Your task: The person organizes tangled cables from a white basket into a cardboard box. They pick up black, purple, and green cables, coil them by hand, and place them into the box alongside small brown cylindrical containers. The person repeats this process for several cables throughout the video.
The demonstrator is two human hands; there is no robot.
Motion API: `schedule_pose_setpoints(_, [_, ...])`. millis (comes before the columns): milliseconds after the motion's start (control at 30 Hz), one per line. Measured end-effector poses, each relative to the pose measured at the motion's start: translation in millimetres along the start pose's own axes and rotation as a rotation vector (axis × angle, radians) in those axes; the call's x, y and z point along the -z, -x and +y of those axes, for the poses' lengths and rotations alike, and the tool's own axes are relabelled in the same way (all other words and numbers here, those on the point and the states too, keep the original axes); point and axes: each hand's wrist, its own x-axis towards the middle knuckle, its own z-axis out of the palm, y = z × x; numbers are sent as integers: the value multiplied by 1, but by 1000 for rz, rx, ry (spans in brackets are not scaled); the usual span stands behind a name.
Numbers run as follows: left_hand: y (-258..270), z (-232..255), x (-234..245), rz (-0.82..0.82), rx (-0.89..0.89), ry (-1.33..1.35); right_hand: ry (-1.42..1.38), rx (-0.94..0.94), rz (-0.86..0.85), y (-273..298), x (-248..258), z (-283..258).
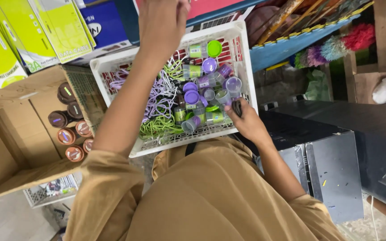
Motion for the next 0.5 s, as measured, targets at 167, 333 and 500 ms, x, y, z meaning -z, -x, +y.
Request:
schedule_pose_setpoints(167, [38,54,63,-259,414,562,-376,144,-134,-8,-39,16])
schedule_pose_setpoints(333, [118,73,80,-246,530,660,-662,47,-446,-1,-59,-8])
schedule_pose_setpoints(500, [204,92,80,-344,868,739,-728,124,-707,8,-73,-36])
